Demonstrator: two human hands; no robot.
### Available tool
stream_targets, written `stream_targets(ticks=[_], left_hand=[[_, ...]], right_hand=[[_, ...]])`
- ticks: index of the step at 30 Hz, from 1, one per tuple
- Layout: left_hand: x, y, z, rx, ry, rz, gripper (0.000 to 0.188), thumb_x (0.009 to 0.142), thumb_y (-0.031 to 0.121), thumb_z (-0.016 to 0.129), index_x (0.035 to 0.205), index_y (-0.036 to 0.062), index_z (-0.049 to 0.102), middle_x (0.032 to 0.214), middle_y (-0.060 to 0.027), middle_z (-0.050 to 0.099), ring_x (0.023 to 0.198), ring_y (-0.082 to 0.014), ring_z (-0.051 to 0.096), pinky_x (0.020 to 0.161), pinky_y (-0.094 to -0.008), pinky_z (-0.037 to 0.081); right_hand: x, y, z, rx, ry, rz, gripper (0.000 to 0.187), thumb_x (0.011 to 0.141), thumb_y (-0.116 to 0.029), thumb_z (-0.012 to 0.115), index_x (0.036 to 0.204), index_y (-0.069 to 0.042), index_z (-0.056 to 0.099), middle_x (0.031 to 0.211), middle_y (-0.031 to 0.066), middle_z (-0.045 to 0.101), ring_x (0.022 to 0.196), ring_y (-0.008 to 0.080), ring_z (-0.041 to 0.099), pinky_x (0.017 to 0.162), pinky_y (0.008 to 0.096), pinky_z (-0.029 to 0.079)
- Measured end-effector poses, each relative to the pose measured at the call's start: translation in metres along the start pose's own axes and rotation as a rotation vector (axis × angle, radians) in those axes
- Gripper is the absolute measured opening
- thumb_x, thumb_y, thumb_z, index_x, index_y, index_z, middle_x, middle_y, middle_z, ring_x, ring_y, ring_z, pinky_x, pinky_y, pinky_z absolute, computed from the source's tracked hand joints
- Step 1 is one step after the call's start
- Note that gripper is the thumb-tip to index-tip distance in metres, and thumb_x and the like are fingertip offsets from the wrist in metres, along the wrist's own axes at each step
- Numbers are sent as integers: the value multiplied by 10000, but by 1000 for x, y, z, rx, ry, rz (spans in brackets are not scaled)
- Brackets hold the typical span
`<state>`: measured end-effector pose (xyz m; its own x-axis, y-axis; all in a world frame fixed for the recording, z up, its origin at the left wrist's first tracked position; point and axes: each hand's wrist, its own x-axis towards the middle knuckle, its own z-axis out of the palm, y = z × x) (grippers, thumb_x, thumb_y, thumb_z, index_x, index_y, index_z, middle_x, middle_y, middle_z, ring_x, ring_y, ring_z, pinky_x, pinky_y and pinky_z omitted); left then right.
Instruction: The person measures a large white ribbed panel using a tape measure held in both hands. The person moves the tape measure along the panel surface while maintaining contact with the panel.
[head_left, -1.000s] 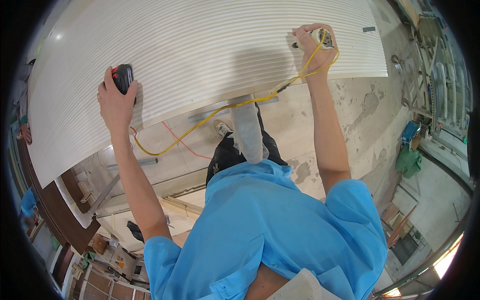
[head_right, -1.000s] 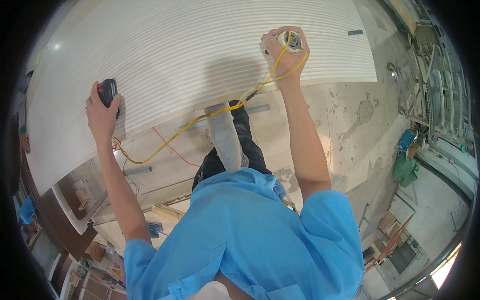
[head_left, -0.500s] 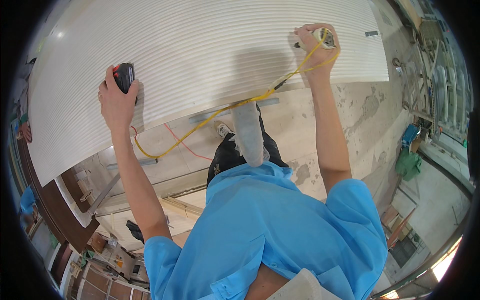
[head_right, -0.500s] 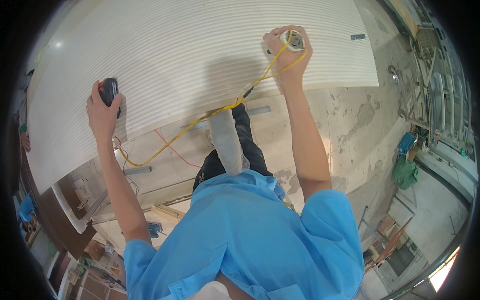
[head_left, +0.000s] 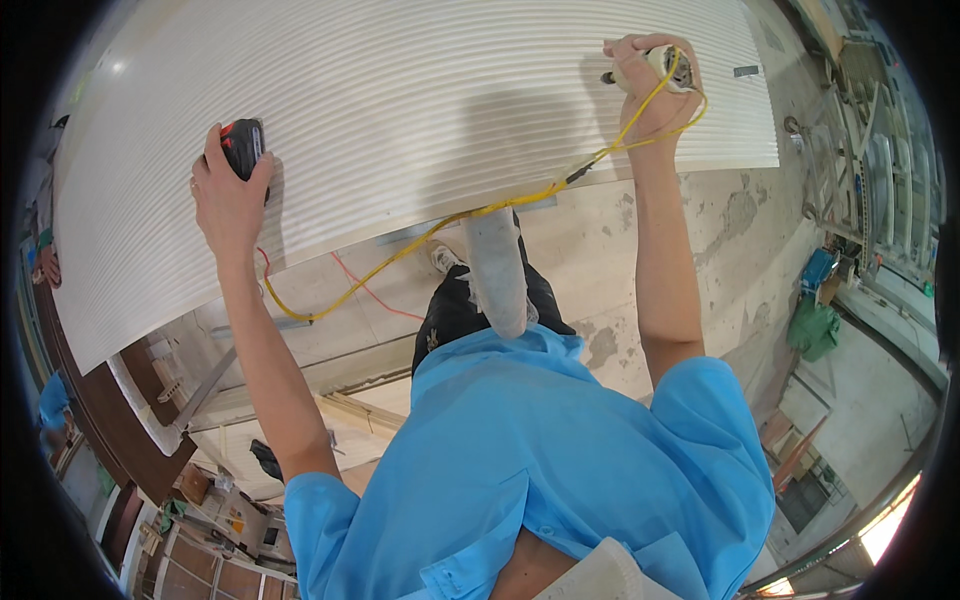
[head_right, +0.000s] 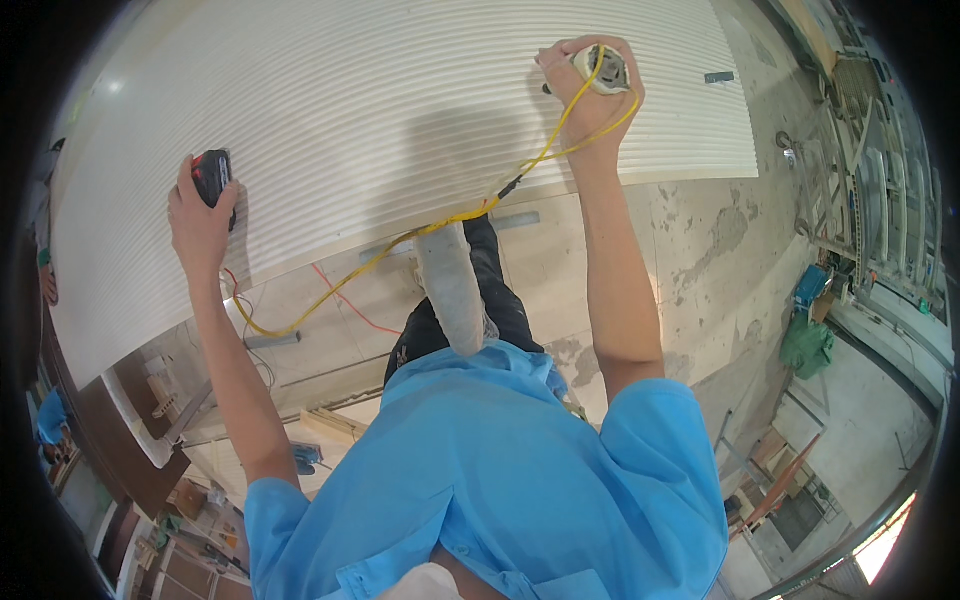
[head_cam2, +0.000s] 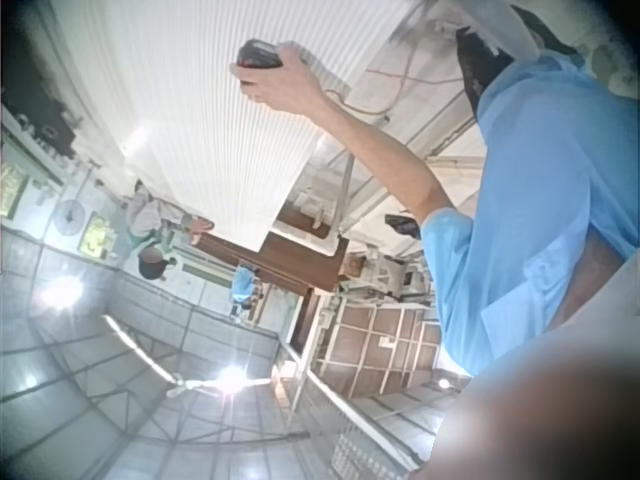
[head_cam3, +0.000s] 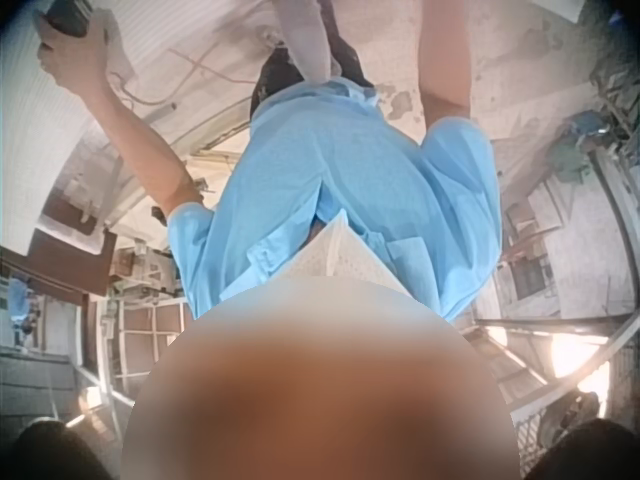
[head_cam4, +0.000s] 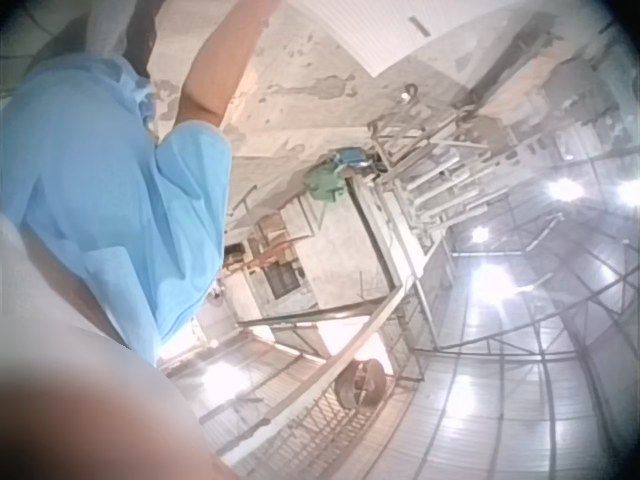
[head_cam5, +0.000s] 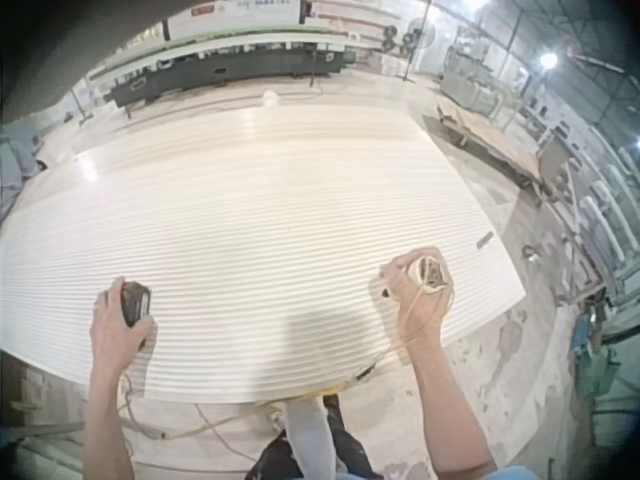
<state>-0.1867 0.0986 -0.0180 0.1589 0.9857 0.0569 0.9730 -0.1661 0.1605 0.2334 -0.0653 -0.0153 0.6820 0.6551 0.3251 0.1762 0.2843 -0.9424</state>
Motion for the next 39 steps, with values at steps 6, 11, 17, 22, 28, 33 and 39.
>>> stream_targets(ticks=[6,11,17,22,28,33,39], left_hand=[[3,0,0,34,3,11,856,848,482,754,1578,179,424,1424,-209,560,1290,-433,566,1012,-540,528],[6,0,3,12,19,9,859,846,487,755,1580,189,423,1435,-207,557,1296,-432,563,1029,-546,519],[14,-1,5,17,10,12,864,842,498,754,1581,196,423,1434,-213,555,1287,-437,570,1028,-549,520],[24,3,6,14,1,5,861,839,499,755,1577,197,430,1428,-216,560,1284,-447,574,1024,-554,521],[31,8,5,20,4,15,845,847,492,754,1570,192,438,1422,-213,563,1284,-453,573,1019,-552,523],[33,10,4,25,0,15,841,854,491,752,1573,192,435,1435,-214,558,1289,-449,571,1024,-549,522],[37,10,6,40,3,20,834,864,487,745,1578,190,432,1427,-215,560,1298,-438,565,1027,-552,525]], right_hand=[[3,9,9,-52,22,81,180,835,17,745,977,5,635,886,125,727,847,220,727,849,346,573],[2,15,7,-30,4,61,205,800,0,790,952,-36,655,840,70,730,779,136,684,722,290,552],[-4,10,10,-51,37,81,202,792,-25,799,932,-39,654,837,62,730,773,128,675,722,281,547],[7,6,2,-235,-26,-36,139,888,-6,712,999,16,631,925,128,718,890,243,753,869,357,586],[8,16,11,-81,30,84,210,791,-29,799,939,-37,650,850,64,727,755,129,662,712,295,551],[18,10,5,7,39,47,196,817,-15,777,957,-18,640,876,88,723,819,168,696,771,314,568],[19,16,14,-165,18,75,179,833,-5,763,957,6,634,886,134,737,869,203,730,828,331,582]])
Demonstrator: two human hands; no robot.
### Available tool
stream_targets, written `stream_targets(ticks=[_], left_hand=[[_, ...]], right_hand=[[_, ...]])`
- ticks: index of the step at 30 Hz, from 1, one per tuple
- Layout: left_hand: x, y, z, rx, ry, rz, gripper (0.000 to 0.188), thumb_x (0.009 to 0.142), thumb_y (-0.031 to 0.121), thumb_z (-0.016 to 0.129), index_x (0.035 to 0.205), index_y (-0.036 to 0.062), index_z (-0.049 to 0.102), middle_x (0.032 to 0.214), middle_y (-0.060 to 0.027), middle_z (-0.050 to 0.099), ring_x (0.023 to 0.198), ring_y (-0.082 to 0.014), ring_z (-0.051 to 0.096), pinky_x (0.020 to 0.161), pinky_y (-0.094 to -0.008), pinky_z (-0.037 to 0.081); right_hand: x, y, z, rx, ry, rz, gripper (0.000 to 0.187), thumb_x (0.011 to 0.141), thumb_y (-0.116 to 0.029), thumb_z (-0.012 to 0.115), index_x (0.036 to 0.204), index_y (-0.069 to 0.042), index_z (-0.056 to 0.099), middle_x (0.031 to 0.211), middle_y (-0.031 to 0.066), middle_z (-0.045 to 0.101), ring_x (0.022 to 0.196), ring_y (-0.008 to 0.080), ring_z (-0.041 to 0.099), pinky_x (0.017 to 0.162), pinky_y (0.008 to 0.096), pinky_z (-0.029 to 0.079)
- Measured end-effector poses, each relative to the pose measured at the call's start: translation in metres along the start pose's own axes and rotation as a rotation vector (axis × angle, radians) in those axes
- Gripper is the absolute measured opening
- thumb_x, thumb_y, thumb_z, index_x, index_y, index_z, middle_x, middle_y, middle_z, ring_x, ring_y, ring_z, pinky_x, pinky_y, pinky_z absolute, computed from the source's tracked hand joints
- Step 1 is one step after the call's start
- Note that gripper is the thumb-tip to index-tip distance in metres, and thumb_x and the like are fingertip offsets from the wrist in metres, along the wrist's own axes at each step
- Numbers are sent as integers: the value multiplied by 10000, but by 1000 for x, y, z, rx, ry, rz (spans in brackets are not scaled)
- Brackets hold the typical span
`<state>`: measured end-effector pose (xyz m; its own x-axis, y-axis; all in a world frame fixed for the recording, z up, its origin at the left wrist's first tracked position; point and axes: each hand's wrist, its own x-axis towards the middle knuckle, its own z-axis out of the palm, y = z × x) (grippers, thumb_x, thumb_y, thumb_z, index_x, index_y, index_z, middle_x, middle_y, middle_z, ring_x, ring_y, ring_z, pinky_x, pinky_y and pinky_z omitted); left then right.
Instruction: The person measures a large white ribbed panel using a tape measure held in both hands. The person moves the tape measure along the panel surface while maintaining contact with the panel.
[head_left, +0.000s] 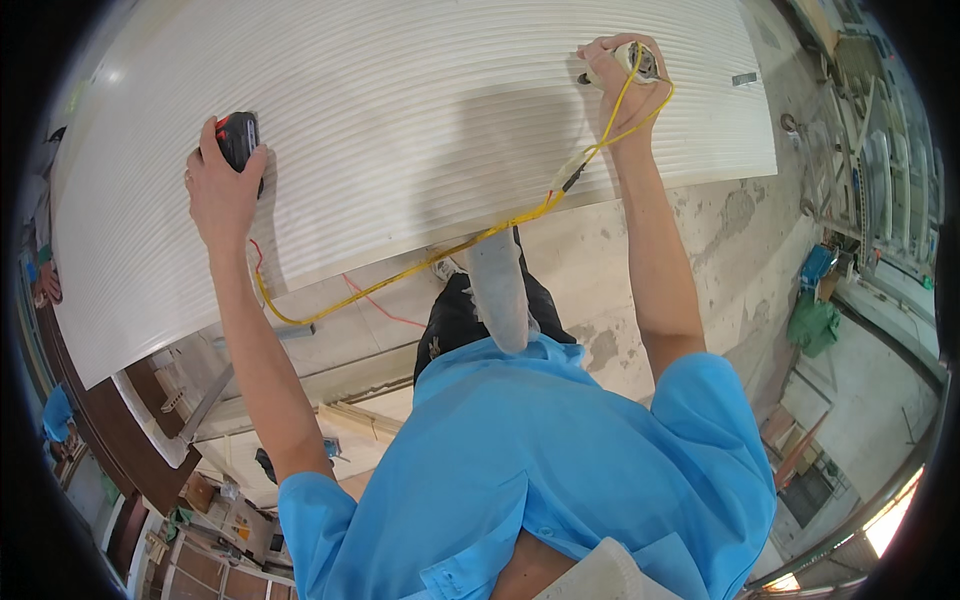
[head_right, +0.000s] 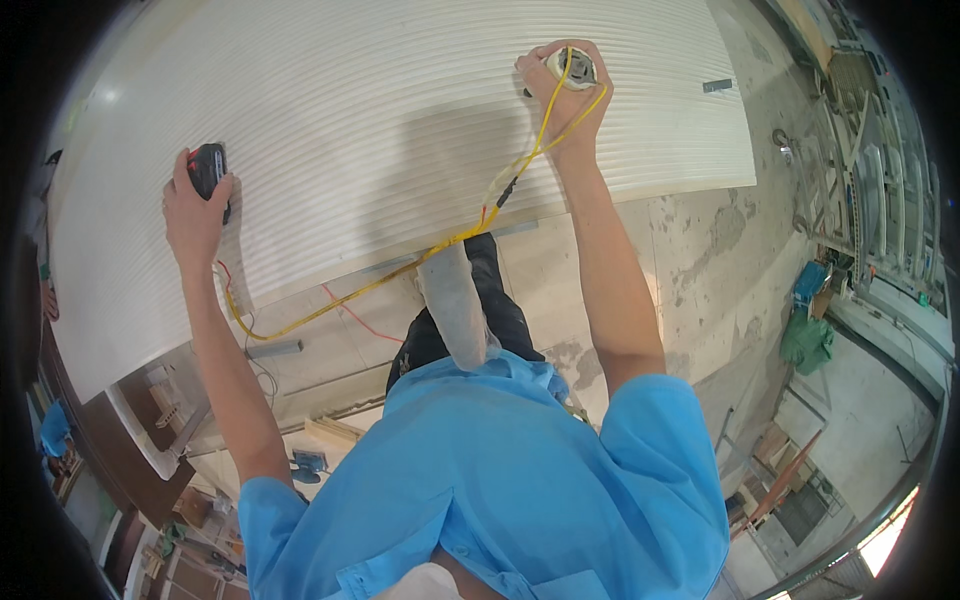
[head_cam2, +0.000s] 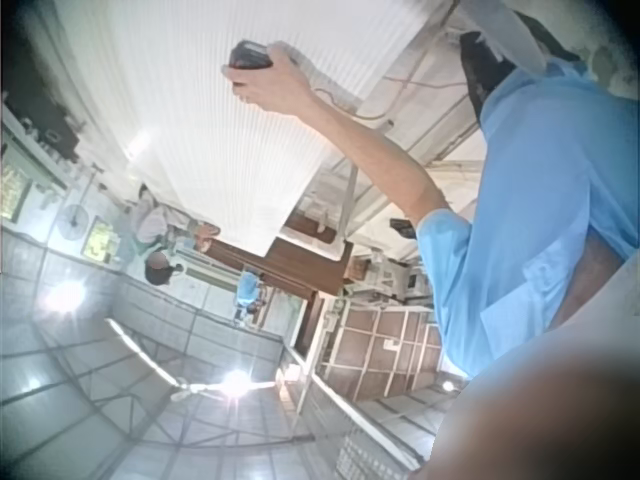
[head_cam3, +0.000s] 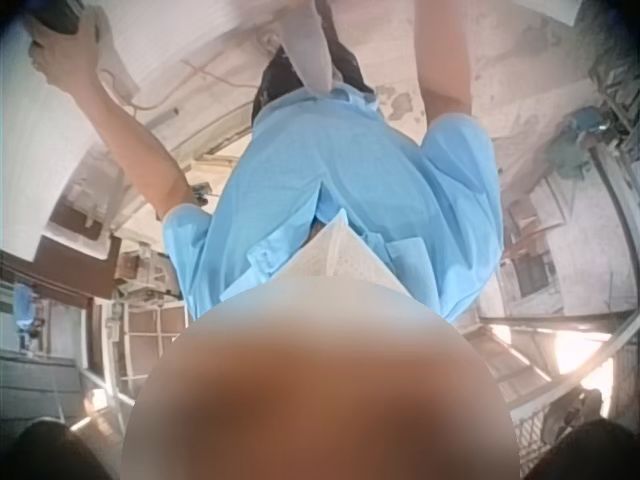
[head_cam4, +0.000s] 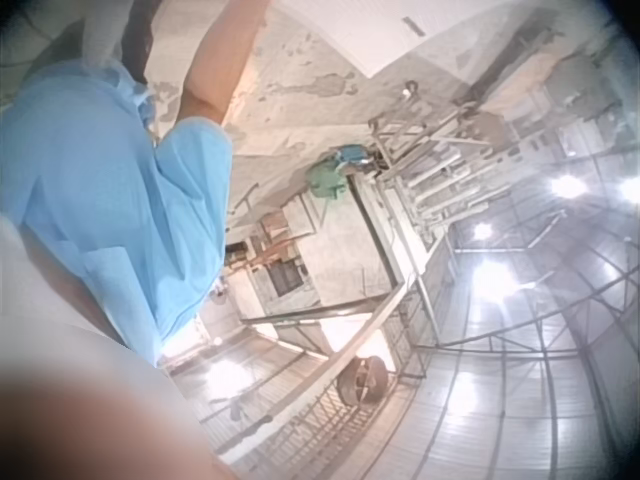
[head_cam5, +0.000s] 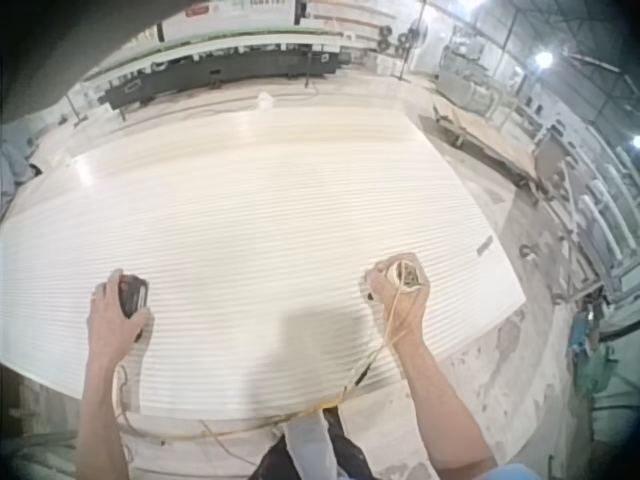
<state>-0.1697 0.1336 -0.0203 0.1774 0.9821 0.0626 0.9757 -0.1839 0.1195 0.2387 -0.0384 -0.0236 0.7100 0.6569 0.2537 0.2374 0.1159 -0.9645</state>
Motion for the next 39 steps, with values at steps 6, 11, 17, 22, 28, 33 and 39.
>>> stream_targets(ticks=[6,11,17,22,28,33,39], left_hand=[[4,0,0,-24,-2,3,843,857,479,750,1580,188,426,1435,-218,557,1306,-435,563,1032,-552,522],[5,0,0,-14,2,12,839,857,475,749,1577,187,429,1431,-220,559,1300,-444,563,1027,-552,523],[6,-1,2,-20,11,15,835,859,482,747,1576,195,430,1436,-214,558,1299,-439,564,1029,-552,522],[6,-2,1,-15,-2,7,829,865,480,747,1576,196,430,1444,-209,550,1306,-433,562,1032,-549,522],[6,1,0,-17,16,15,831,863,477,758,1574,196,432,1430,-206,558,1296,-430,567,1021,-551,525],[9,3,-1,-20,-17,-17,834,860,477,761,1573,196,433,1420,-199,565,1300,-427,564,1018,-550,526],[9,4,-2,-27,8,0,835,857,468,765,1572,193,434,1418,-207,565,1286,-436,572,1012,-548,531]], right_hand=[[10,-5,-6,185,26,-26,202,779,-29,800,918,-36,654,834,65,724,777,140,676,708,288,546],[5,-7,4,-38,-5,93,159,852,5,712,975,24,615,915,164,744,905,254,761,868,357,598],[15,-8,-2,38,7,-71,162,860,-25,728,977,9,622,929,146,744,910,259,760,851,352,591],[14,3,8,168,32,32,191,811,-18,775,946,-12,641,892,109,732,840,189,710,772,318,565],[23,0,5,138,11,-30,179,832,-15,749,964,5,630,904,128,733,874,228,730,856,356,574],[25,0,8,102,4,-10,175,849,-11,734,978,22,621,918,152,736,904,264,747,908,386,581],[27,5,15,170,9,-2,188,798,6,773,931,-22,643,851,94,728,813,175,702,741,317,568]])
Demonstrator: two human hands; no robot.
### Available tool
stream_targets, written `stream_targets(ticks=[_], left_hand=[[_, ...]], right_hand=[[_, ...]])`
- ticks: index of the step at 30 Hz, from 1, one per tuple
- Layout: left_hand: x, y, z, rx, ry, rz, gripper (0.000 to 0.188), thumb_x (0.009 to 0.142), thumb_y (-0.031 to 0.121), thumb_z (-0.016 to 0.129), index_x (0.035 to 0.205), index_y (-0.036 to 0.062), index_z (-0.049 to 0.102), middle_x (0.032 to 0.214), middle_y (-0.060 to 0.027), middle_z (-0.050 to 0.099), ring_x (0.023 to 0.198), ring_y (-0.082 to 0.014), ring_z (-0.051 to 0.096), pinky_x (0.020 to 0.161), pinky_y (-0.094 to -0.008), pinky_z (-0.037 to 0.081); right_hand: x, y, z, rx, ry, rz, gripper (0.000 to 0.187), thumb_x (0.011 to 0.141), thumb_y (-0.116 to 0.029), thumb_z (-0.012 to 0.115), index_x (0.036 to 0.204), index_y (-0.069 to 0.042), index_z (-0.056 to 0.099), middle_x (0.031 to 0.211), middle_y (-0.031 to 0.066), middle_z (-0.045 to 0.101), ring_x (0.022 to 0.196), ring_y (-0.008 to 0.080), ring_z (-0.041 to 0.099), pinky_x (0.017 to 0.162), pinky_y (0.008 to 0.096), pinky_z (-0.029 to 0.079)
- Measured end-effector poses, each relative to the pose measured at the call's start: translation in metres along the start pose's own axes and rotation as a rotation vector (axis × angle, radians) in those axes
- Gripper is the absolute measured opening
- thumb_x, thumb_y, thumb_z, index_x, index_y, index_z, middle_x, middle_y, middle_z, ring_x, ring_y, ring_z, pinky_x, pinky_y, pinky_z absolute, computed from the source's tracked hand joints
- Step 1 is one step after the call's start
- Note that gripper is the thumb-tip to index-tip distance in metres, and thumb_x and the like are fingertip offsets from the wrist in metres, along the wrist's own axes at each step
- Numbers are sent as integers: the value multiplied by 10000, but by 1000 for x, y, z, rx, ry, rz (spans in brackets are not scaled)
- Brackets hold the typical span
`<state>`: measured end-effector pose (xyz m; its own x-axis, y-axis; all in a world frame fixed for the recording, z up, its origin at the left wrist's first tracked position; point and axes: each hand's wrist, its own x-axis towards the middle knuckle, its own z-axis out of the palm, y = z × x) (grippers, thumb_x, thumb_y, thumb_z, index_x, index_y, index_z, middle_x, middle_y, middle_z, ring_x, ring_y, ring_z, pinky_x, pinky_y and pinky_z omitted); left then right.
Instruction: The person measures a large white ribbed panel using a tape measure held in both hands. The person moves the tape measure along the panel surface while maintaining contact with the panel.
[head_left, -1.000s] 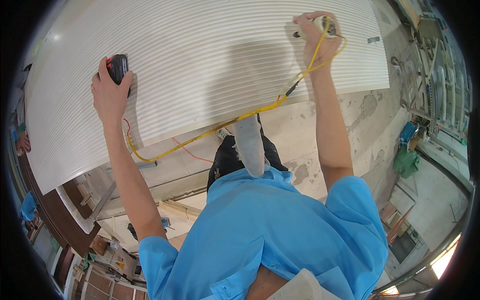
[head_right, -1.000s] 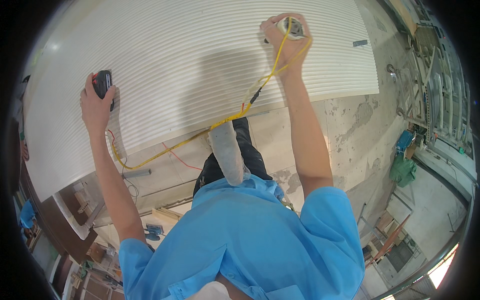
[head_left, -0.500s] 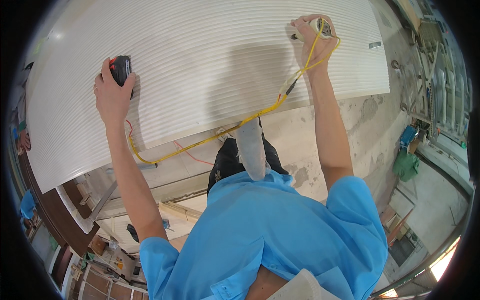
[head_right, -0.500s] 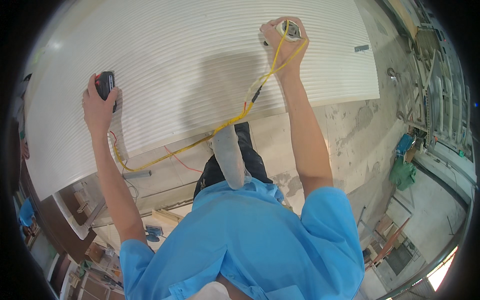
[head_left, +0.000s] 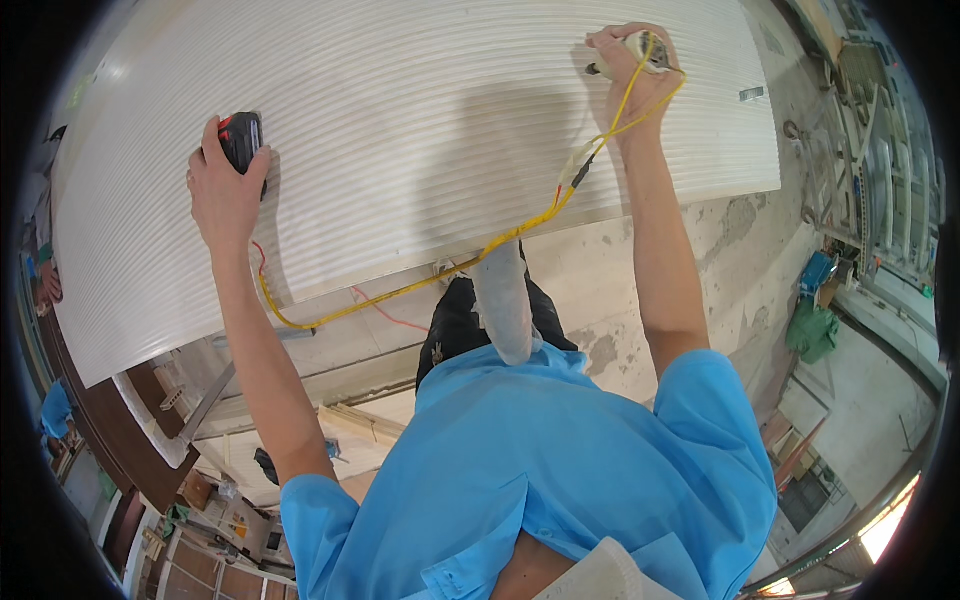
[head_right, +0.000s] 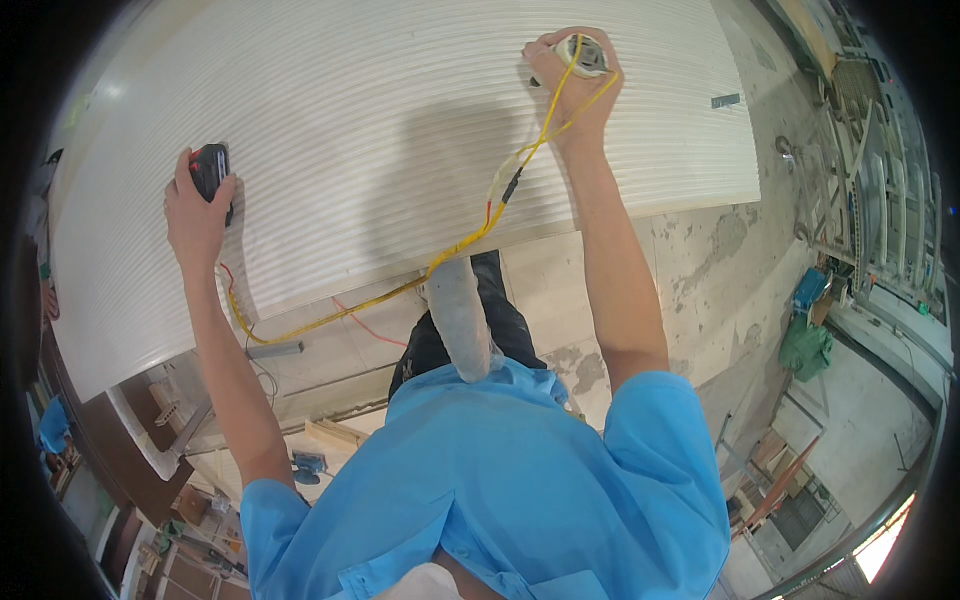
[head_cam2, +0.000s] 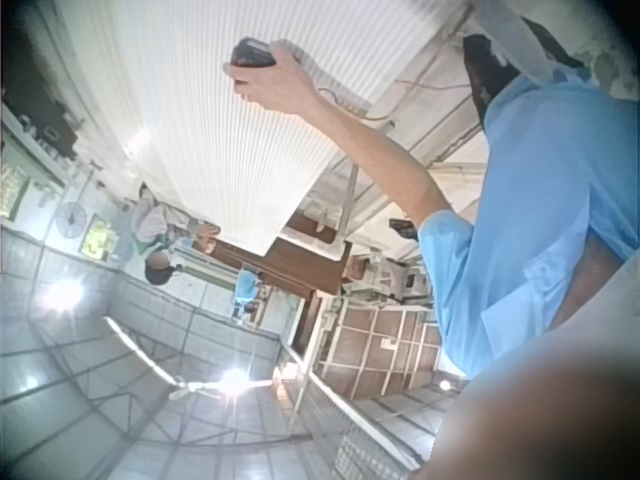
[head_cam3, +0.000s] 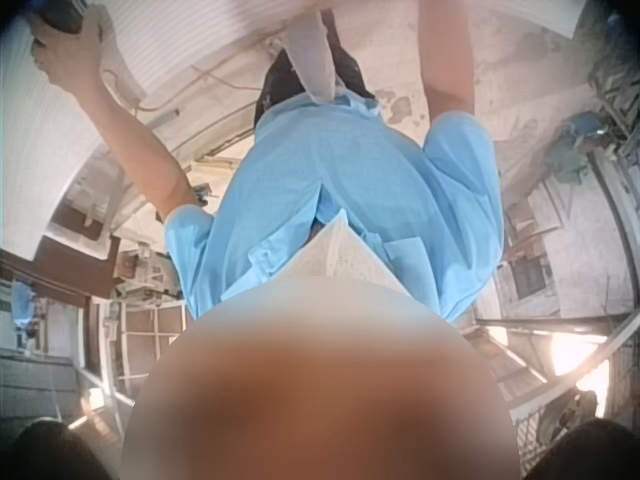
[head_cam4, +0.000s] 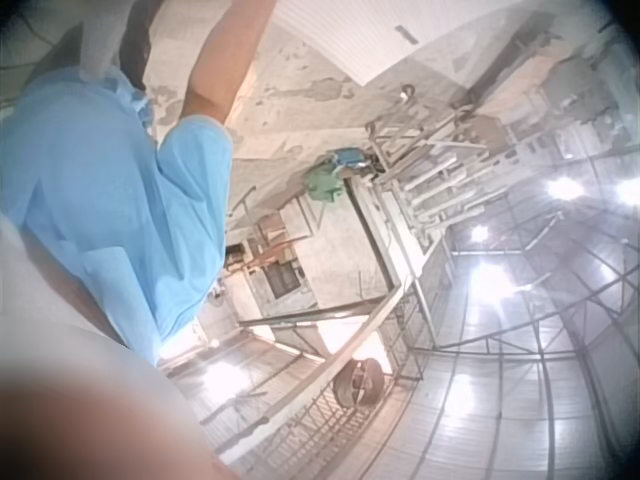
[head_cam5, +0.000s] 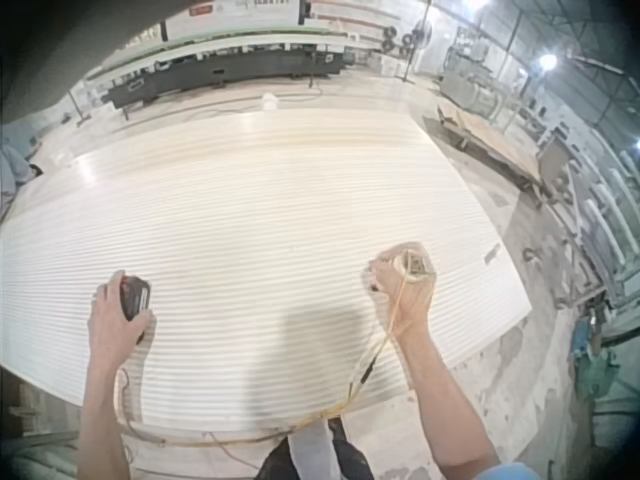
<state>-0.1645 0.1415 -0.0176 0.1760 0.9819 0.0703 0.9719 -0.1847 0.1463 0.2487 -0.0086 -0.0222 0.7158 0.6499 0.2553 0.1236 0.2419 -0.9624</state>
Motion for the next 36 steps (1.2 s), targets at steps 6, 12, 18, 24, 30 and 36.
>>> stream_targets(ticks=[6,12,18,24,30,36], left_hand=[[3,-2,1,-4,-11,-1,841,856,471,761,1578,196,427,1434,-214,559,1298,-438,566,1023,-552,526],[6,-3,3,-4,-2,9,839,858,472,756,1579,197,426,1444,-213,551,1300,-441,562,1022,-555,526],[11,-2,3,-12,-3,5,838,856,471,754,1577,192,430,1439,-213,554,1304,-440,560,1020,-551,528],[15,-1,3,7,7,3,839,855,474,753,1577,191,431,1402,-211,573,1292,-439,570,1013,-549,533],[20,-1,3,-11,-10,-12,842,851,480,761,1572,194,436,1412,-214,569,1299,-431,570,1016,-550,531],[21,0,4,-4,12,5,823,858,467,759,1566,194,441,1418,-213,564,1300,-426,570,1013,-553,534]], right_hand=[[7,-4,0,-113,-5,-12,141,875,-39,738,963,13,641,923,149,737,900,248,748,890,371,580],[8,1,5,-161,-28,-23,141,868,-30,731,962,15,637,931,156,739,905,256,750,889,375,581],[19,4,6,-20,14,-18,213,796,-41,817,929,-22,652,835,76,724,766,150,672,728,306,558],[16,3,12,-71,-2,-24,171,826,-31,780,937,-12,651,854,101,731,812,180,700,777,330,557],[25,-3,10,-97,-8,-19,182,818,-13,782,938,-19,646,849,93,726,815,189,700,792,346,565],[25,7,16,88,-25,9,190,813,7,777,950,-6,647,863,91,727,815,190,697,774,342,559]])
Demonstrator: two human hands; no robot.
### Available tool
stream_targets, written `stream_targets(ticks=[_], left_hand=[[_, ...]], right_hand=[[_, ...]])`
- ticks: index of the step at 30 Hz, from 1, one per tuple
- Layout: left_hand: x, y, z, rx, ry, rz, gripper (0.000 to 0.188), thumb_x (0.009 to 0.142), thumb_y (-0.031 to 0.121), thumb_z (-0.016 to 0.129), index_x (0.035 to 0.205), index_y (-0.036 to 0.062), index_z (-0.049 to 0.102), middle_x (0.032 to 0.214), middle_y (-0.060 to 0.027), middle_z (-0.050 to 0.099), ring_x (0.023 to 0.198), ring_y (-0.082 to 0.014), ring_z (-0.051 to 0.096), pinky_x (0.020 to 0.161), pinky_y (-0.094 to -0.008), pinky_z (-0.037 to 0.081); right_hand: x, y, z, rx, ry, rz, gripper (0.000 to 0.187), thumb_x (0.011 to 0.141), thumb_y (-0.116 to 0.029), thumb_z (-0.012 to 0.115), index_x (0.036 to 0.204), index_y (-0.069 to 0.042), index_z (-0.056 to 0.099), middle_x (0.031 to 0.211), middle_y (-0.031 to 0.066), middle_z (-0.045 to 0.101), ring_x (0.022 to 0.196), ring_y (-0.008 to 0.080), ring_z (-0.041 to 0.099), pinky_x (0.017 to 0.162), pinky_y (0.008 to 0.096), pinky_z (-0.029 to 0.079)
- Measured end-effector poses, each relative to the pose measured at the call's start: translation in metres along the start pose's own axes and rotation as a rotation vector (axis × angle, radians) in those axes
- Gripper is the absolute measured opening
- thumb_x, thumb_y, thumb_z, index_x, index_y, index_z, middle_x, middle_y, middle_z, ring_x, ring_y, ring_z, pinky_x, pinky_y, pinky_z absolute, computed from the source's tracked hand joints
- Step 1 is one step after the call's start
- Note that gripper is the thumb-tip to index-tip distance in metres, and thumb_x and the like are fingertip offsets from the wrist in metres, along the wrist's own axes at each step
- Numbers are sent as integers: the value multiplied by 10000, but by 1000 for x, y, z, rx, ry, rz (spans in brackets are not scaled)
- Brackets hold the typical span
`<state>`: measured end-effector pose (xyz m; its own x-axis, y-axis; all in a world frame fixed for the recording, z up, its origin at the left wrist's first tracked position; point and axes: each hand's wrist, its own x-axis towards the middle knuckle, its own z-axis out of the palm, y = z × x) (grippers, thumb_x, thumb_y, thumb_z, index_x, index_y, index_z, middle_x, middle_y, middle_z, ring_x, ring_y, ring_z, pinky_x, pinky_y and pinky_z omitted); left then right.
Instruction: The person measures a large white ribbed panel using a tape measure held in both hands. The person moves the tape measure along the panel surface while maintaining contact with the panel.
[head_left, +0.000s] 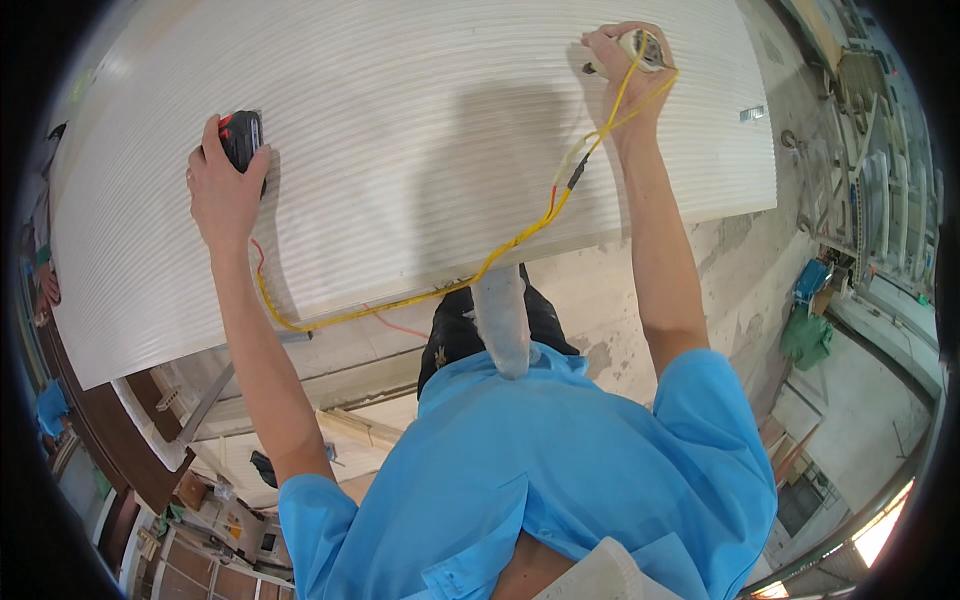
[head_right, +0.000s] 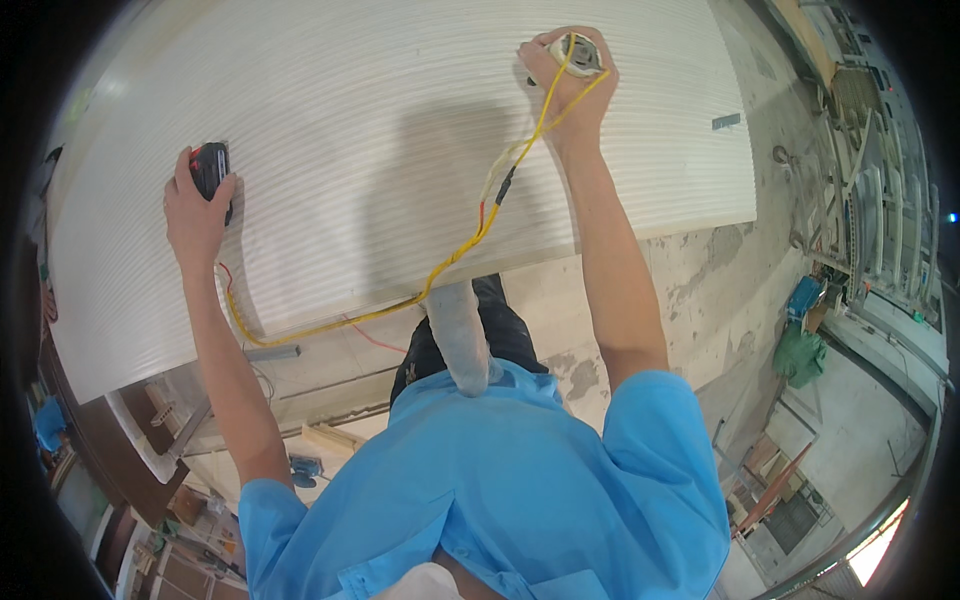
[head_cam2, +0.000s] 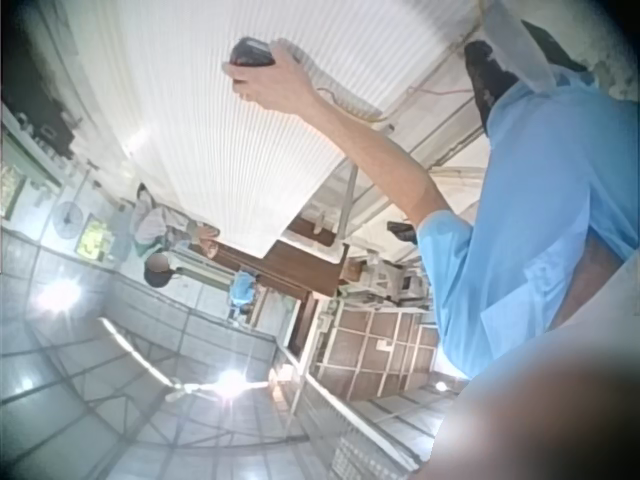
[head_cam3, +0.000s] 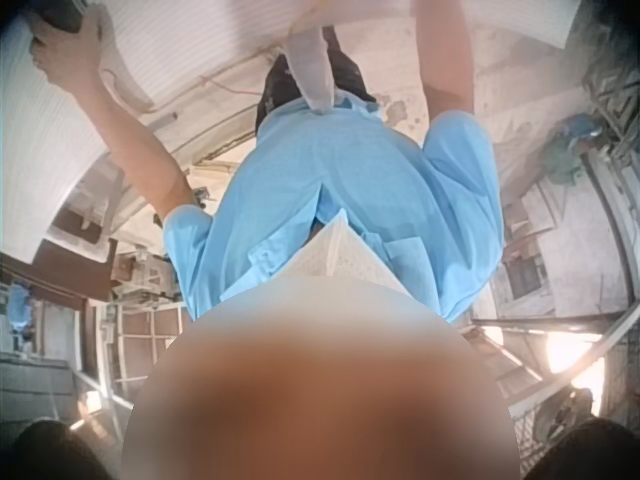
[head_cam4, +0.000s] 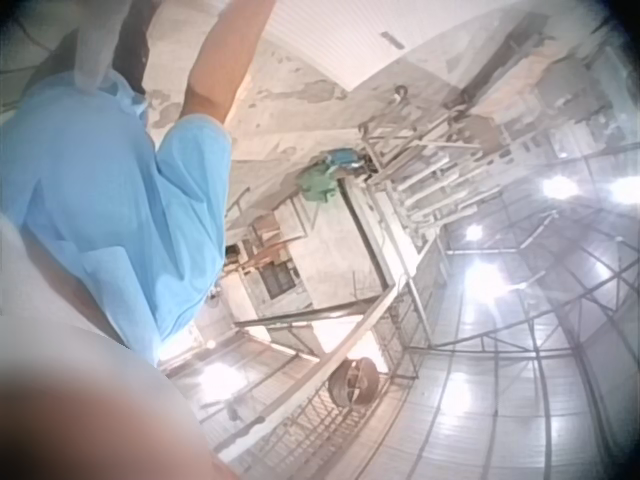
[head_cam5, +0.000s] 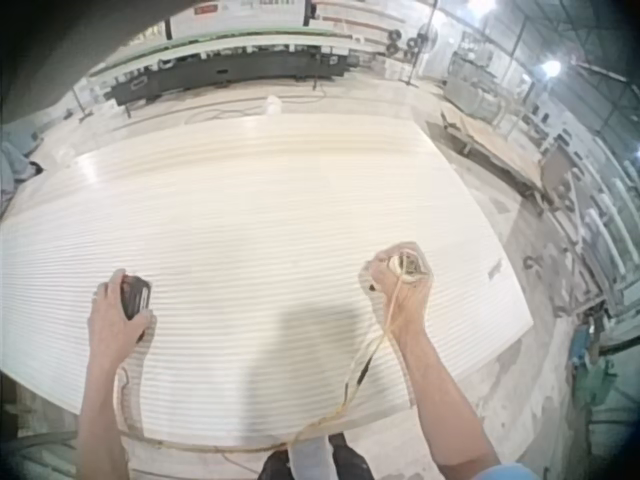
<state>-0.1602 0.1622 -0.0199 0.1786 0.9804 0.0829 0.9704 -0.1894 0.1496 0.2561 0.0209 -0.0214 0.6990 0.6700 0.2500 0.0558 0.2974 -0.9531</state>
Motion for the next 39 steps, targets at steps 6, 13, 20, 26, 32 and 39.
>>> stream_targets(ticks=[6,13,20,26,32,39], left_hand=[[3,0,0,3,-6,-19,818,862,464,757,1568,199,440,1432,-209,560,1309,-418,565,1024,-545,530],[4,1,-1,11,9,-12,828,860,471,753,1574,199,433,1442,-209,555,1318,-416,556,1028,-548,524],[8,2,0,2,-19,-25,831,859,479,746,1576,203,430,1444,-202,554,1318,-422,550,1033,-549,521],[12,1,0,9,-17,-21,846,853,479,748,1582,205,418,1445,-202,551,1328,-423,545,1037,-552,520],[18,2,1,-3,-19,-23,856,845,488,752,1580,197,423,1447,-201,550,1332,-423,543,1037,-554,521],[31,5,3,-15,-27,-19,856,846,487,749,1581,193,424,1449,-205,548,1331,-436,543,1041,-556,520]], right_hand=[[8,-1,-6,-114,1,2,174,827,21,762,953,1,644,890,117,720,863,226,716,864,388,562],[11,1,2,1,15,-4,211,793,-17,809,927,-20,647,830,64,720,767,142,666,703,299,541],[19,8,5,-67,30,70,219,781,-30,820,926,-37,656,824,55,715,778,136,664,713,289,532],[17,9,4,-79,-26,12,215,782,-50,824,913,-45,653,846,41,710,776,123,643,711,288,520],[15,13,4,-147,-27,36,209,790,-69,823,915,-45,657,845,35,708,777,114,638,723,285,520],[12,13,6,-214,-19,71,210,786,-60,817,914,-40,652,855,39,711,794,128,655,741,295,536]])
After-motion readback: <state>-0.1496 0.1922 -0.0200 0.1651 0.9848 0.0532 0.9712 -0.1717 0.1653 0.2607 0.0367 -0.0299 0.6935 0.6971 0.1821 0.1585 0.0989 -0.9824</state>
